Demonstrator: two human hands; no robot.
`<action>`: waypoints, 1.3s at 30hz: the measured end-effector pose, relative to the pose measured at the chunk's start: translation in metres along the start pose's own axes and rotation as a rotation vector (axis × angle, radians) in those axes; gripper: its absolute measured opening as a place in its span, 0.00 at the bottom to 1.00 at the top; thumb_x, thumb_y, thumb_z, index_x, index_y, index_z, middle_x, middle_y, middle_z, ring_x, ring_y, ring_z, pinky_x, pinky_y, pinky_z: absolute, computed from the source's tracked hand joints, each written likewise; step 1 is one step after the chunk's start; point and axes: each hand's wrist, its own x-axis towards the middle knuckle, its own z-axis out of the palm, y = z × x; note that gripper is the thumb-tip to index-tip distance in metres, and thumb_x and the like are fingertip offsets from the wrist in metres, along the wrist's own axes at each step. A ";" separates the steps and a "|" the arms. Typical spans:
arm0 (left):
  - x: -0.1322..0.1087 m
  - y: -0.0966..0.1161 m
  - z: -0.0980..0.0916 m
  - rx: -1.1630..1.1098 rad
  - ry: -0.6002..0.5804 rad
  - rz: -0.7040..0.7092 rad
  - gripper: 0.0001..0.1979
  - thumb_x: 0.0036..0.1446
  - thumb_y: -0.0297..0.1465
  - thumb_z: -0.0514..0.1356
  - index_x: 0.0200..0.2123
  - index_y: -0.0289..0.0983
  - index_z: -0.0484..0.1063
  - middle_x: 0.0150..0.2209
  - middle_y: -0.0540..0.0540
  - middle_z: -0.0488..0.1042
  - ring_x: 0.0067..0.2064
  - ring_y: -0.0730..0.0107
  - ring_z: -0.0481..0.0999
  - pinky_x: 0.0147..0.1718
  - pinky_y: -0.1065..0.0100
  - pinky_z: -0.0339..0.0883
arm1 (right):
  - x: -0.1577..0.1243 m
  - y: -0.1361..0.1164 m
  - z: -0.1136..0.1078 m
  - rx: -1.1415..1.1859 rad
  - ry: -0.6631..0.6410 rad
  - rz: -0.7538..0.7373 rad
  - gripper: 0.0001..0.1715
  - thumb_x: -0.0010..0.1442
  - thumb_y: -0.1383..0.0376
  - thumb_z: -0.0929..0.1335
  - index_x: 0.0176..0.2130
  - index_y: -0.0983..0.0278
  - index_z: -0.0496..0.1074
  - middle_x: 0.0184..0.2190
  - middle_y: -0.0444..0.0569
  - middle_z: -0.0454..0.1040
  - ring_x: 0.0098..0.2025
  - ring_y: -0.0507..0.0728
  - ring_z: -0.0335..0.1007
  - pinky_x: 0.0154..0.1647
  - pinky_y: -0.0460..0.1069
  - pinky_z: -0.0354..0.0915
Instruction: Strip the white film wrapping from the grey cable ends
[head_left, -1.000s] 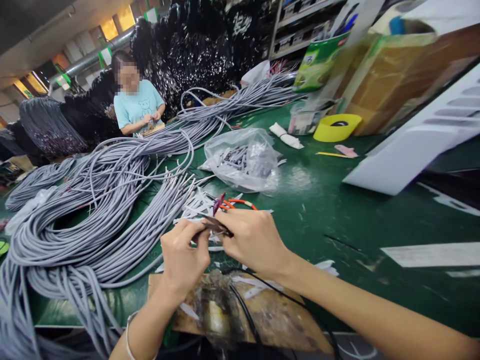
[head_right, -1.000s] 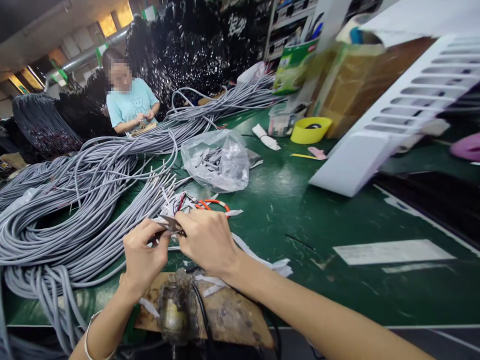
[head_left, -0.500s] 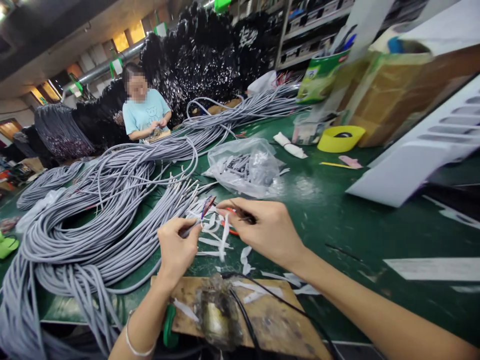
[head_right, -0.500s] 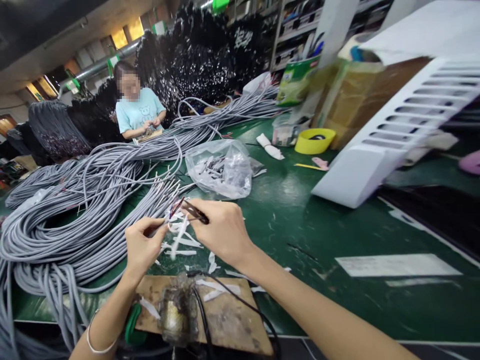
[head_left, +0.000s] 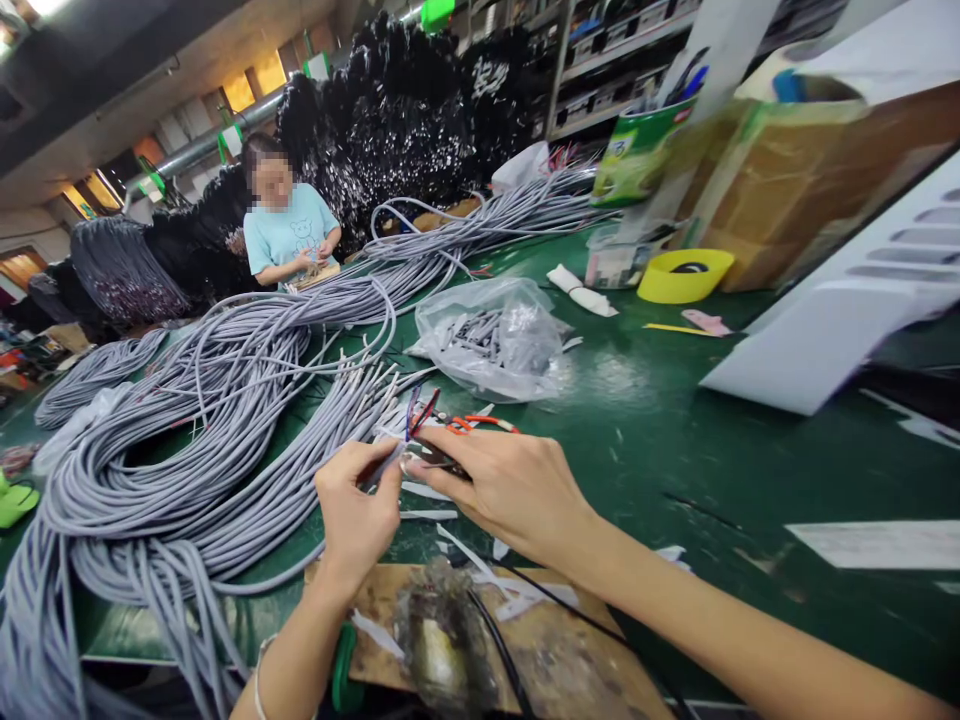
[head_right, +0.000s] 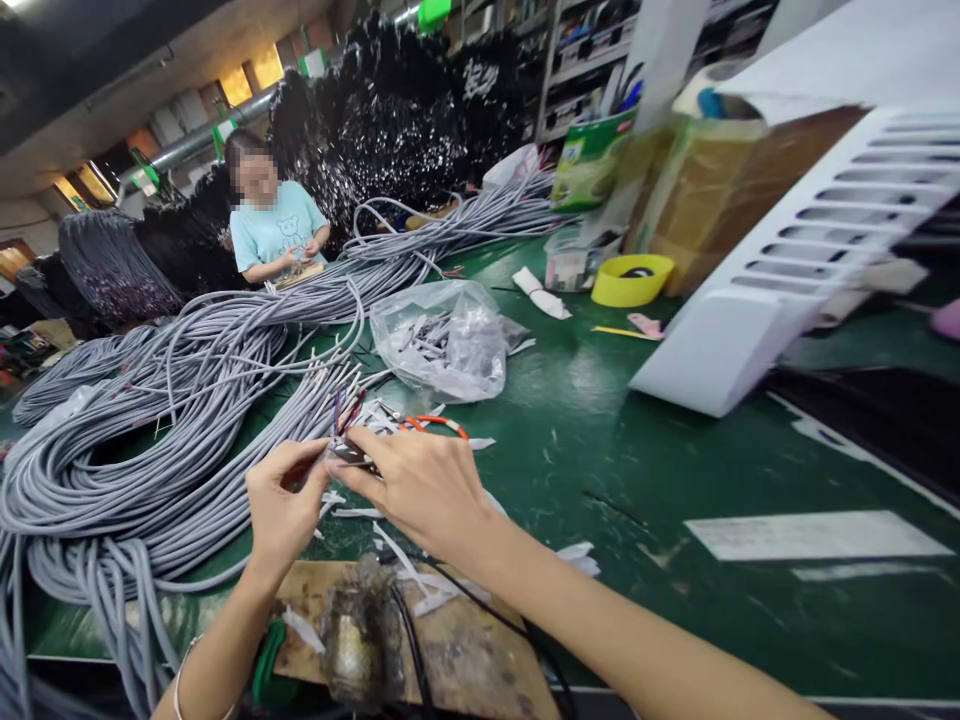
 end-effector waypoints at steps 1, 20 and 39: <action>0.000 0.000 0.000 0.023 0.012 0.014 0.07 0.49 0.27 0.59 0.31 0.35 0.77 0.26 0.46 0.75 0.26 0.72 0.71 0.25 0.72 0.64 | 0.000 -0.001 0.000 -0.016 0.006 0.002 0.27 0.63 0.50 0.53 0.41 0.62 0.72 0.23 0.48 0.77 0.24 0.54 0.71 0.21 0.46 0.49; 0.011 -0.013 -0.007 -0.388 -0.151 -0.315 0.23 0.49 0.47 0.57 0.21 0.31 0.72 0.14 0.55 0.54 0.15 0.83 0.49 0.14 0.75 0.41 | 0.010 0.016 0.017 0.034 -0.511 0.055 0.13 0.58 0.63 0.63 0.30 0.62 0.75 0.28 0.52 0.77 0.32 0.58 0.73 0.28 0.47 0.58; -0.005 0.002 0.014 -0.014 0.103 -0.053 0.15 0.54 0.36 0.56 0.23 0.33 0.74 0.19 0.49 0.68 0.20 0.78 0.62 0.20 0.74 0.52 | 0.010 -0.004 0.015 0.839 0.144 0.318 0.31 0.52 0.45 0.62 0.13 0.64 0.56 0.11 0.39 0.51 0.17 0.46 0.44 0.18 0.44 0.45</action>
